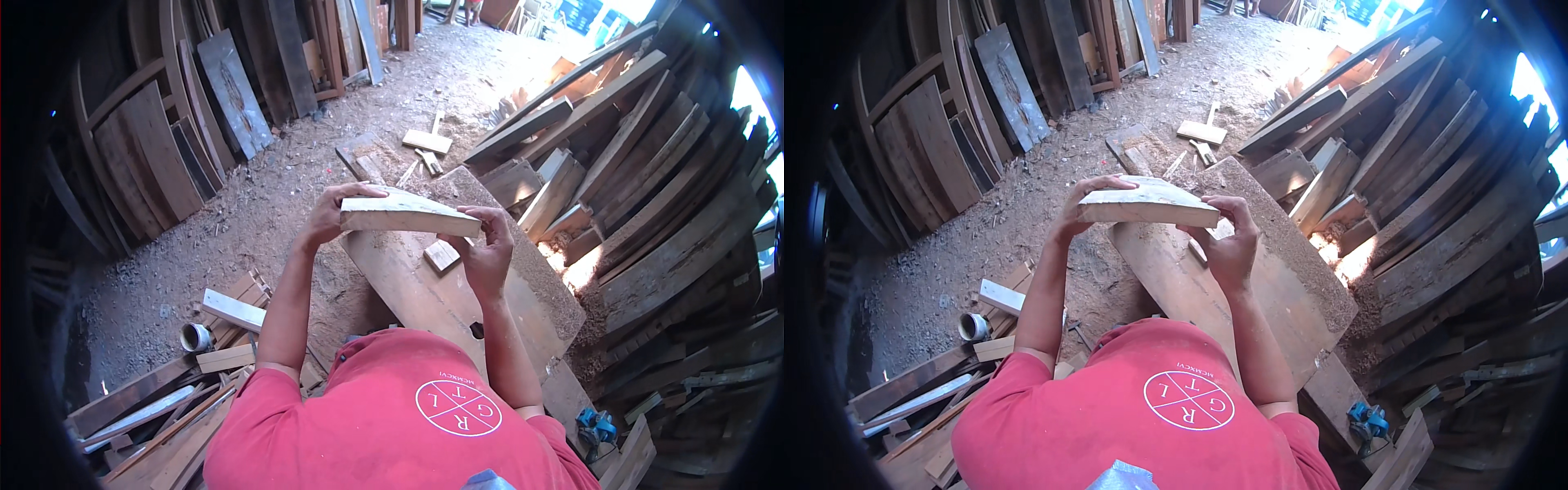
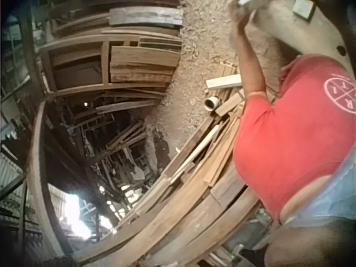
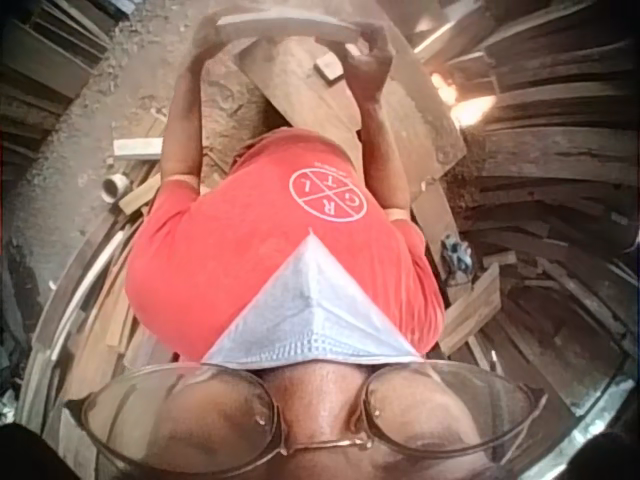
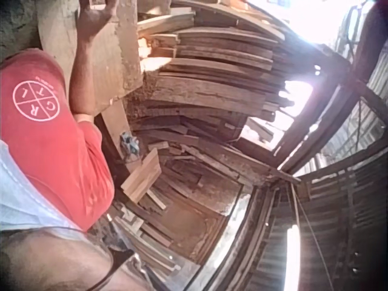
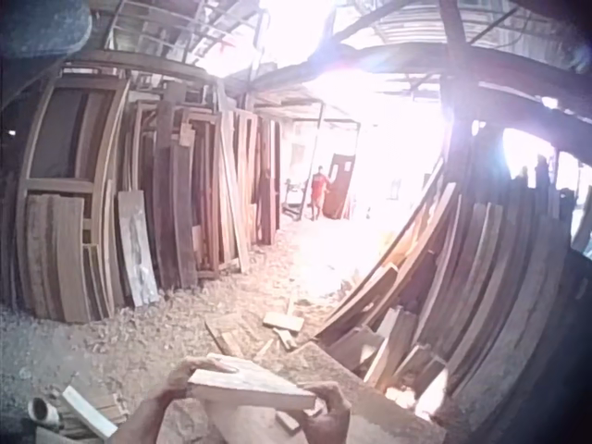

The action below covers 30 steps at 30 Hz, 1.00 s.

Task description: The person uses a tape measure to mark a wooden plank, cuts the plank with a circular saw, and then uses an electric planer to smooth the surface of the wood.

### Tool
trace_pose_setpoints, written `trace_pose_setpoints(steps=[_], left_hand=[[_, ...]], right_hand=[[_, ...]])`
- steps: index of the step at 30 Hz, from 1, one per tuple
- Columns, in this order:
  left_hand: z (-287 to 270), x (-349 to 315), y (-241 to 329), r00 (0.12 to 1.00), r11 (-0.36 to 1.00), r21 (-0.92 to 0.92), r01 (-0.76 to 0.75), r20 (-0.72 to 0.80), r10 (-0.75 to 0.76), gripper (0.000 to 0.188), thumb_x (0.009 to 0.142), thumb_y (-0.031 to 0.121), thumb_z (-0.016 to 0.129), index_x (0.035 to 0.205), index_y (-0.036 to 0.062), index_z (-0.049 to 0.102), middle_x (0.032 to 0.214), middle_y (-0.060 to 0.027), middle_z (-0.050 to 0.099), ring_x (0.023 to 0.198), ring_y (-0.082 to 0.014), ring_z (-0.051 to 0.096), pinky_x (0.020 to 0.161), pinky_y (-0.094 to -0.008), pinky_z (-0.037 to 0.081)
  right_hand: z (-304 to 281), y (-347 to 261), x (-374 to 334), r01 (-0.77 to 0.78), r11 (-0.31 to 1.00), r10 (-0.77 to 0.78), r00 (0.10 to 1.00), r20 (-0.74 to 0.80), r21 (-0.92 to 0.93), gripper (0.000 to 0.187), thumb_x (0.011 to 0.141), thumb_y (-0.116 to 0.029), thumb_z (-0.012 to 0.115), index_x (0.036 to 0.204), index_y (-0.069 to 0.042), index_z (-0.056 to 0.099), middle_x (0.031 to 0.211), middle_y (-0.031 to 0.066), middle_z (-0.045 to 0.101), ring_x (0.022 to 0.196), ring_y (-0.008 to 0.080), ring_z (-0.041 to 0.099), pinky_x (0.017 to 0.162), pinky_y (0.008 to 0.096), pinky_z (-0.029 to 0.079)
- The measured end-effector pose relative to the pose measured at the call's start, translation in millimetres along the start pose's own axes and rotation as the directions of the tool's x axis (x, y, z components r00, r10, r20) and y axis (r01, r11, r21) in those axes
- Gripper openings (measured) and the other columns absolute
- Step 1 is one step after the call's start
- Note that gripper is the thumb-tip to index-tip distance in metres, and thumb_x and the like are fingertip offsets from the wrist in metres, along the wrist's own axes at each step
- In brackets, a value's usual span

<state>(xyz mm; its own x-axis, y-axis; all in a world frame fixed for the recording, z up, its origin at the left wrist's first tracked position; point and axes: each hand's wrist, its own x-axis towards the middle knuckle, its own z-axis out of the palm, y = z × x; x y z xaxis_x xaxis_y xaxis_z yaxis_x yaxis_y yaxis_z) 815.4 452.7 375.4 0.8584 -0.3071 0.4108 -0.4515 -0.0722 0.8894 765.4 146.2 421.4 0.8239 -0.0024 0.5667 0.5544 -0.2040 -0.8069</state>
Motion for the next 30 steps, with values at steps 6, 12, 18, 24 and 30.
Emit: trace_pose_setpoints(steps=[6, 12, 18, 24, 30], left_hand=[[3, 5, -1, 1.000, 1.000, 0.017, -0.012, 0.008, 0.012, 0.039, 0.085, 0.012, 0.085, 0.122, 0.0066, 0.079, 0.125, -0.0086, 0.076, 0.119, -0.0171, 0.069, 0.107, -0.0348, 0.052], [14, -2, 2, 0.999, 1.000, -0.006, -0.027, -0.025, 0.027, 0.037, 0.085, 0.009, 0.083, 0.121, 0.0044, 0.079, 0.124, -0.0116, 0.076, 0.121, -0.0202, 0.069, 0.109, -0.0368, 0.051], [32, -9, 11, 0.997, 0.999, -0.013, 0.052, -0.057, -0.053, 0.036, 0.085, 0.006, 0.081, 0.121, 0.0051, 0.079, 0.125, -0.0114, 0.077, 0.120, -0.0210, 0.070, 0.108, -0.0368, 0.052], [53, 7, 9, 0.979, 0.979, 0.182, -0.088, -0.168, 0.119, 0.036, 0.089, 0.000, 0.071, 0.124, 0.0070, 0.079, 0.123, -0.0143, 0.078, 0.119, -0.0259, 0.072, 0.106, -0.0386, 0.054], [85, 48, -17, 0.893, 0.970, 0.241, 0.034, -0.444, 0.079, 0.034, 0.091, 0.004, 0.071, 0.124, 0.0081, 0.079, 0.115, -0.0190, 0.078, 0.102, -0.0284, 0.077, 0.092, -0.0383, 0.058]], right_hand=[[-3, 3, 2, -0.022, 0.999, 0.023, 1.000, -0.016, 0.023, 0.049, 0.074, -0.020, 0.099, 0.110, -0.005, 0.069, 0.110, 0.0093, 0.076, 0.104, 0.0171, 0.072, 0.094, 0.0338, 0.057], [-12, 11, -1, -0.015, 0.999, 0.015, 1.000, -0.001, 0.047, 0.050, 0.072, -0.021, 0.099, 0.110, -0.005, 0.071, 0.110, 0.0094, 0.077, 0.104, 0.0177, 0.073, 0.095, 0.0338, 0.057], [-25, 22, -3, -0.008, 0.998, 0.006, 1.000, 0.025, 0.058, 0.051, 0.072, -0.023, 0.099, 0.110, -0.005, 0.070, 0.113, 0.0095, 0.077, 0.107, 0.0196, 0.073, 0.097, 0.0353, 0.057], [-21, 20, 8, -0.113, 0.993, 0.116, 0.982, -0.147, 0.026, 0.058, 0.083, -0.032, 0.093, 0.125, -0.006, 0.063, 0.115, 0.0099, 0.074, 0.109, 0.0205, 0.072, 0.097, 0.0356, 0.057], [20, -20, 42, 0.034, 0.995, -0.050, 0.984, -0.170, -0.098, 0.073, 0.092, -0.042, 0.083, 0.141, 0.003, 0.054, 0.133, 0.0220, 0.065, 0.126, 0.0320, 0.066, 0.107, 0.0439, 0.052]])
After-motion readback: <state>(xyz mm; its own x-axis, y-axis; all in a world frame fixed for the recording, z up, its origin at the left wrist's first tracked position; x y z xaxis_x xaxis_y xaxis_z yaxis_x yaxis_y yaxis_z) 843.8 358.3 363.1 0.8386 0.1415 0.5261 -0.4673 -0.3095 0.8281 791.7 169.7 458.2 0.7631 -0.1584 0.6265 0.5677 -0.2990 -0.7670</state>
